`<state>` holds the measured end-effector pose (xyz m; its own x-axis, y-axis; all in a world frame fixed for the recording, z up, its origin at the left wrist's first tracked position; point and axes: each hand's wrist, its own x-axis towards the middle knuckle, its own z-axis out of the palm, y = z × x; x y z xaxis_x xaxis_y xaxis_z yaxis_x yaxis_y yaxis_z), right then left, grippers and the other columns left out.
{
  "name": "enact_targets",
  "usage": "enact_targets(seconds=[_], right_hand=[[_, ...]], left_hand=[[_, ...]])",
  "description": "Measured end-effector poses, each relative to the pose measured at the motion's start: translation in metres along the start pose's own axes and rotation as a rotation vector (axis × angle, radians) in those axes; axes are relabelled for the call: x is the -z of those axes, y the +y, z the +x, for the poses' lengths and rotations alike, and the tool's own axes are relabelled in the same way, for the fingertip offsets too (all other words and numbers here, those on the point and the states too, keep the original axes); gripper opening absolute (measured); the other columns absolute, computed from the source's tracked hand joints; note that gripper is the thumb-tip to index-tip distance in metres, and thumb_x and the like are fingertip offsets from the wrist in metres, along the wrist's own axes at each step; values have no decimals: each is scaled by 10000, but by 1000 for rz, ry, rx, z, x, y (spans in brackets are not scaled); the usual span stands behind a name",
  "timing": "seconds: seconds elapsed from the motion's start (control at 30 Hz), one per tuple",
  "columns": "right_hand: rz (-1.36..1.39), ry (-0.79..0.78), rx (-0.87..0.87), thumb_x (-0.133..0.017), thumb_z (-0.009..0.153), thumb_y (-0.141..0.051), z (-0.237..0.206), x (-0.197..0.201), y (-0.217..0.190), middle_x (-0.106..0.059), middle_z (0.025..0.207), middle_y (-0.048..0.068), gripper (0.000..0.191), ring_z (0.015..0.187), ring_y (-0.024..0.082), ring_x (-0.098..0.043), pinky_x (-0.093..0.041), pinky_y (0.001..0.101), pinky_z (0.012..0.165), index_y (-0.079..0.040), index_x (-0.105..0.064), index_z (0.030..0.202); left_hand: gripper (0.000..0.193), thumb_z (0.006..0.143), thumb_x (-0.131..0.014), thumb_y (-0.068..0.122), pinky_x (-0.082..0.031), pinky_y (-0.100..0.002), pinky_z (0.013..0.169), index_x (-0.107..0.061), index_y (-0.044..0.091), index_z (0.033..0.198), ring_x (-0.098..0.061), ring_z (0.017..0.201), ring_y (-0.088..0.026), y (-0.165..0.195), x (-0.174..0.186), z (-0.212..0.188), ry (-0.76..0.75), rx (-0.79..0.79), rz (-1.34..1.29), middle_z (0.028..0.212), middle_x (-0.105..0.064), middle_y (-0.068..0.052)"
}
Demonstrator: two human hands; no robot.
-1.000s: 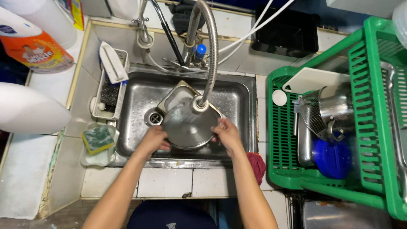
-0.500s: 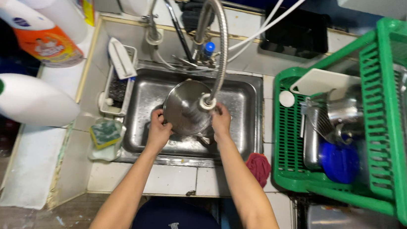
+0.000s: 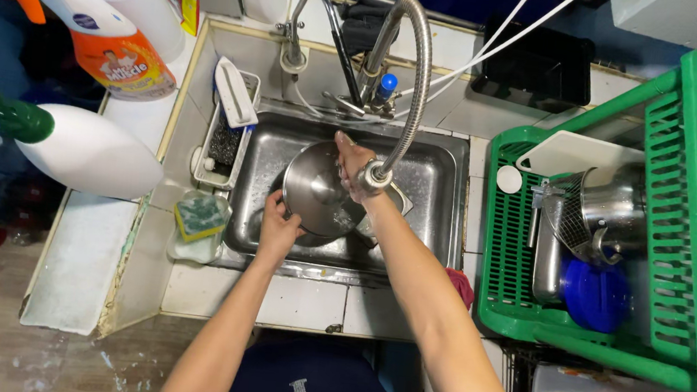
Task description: The person washes dishes at a kitchen sink. They scrub a metal pot and lid, then a rectangular stainless steel container, using a sponge and dish soap, rinsing each item under the faucet and placing cleaned items aside. They then scrub and rinse a wooden cutting board.
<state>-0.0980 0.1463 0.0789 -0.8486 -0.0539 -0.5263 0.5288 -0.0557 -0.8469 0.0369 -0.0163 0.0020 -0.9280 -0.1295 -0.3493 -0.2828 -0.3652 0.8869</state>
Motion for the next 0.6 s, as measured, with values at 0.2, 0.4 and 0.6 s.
enact_targets(seconds=[0.2, 0.4, 0.6], right_hand=[[265, -25, 159, -614, 1013, -438, 32, -4, 3, -420, 516, -1, 497, 369, 113, -382, -279, 280, 350, -159, -438, 641], [329, -115, 160, -527, 1033, -405, 63, -16, -5, -604, 615, 81, 451, 498, 175, -575, -473, 289, 468, -103, -568, 700], [-422, -619, 88, -626, 983, -171, 42, 26, 28, -756, 920, 114, 237, 767, 158, -701, -602, 287, 708, 27, -755, 1004]], left_hand=[[749, 868, -496, -108, -634, -336, 691, -211, 60, 1540, -704, 1015, -224, 8, 3, -10, -4, 9, -3, 1327, -604, -158], [815, 876, -490, -84, -640, -332, 673, -125, 69, 1588, -723, 986, -198, 9, 6, -10, 15, 126, 1, 1300, -648, -145], [790, 882, -493, -67, -607, -325, 637, -183, 74, 1595, -703, 930, -196, -8, 5, -1, -17, 181, 65, 1269, -664, -151]])
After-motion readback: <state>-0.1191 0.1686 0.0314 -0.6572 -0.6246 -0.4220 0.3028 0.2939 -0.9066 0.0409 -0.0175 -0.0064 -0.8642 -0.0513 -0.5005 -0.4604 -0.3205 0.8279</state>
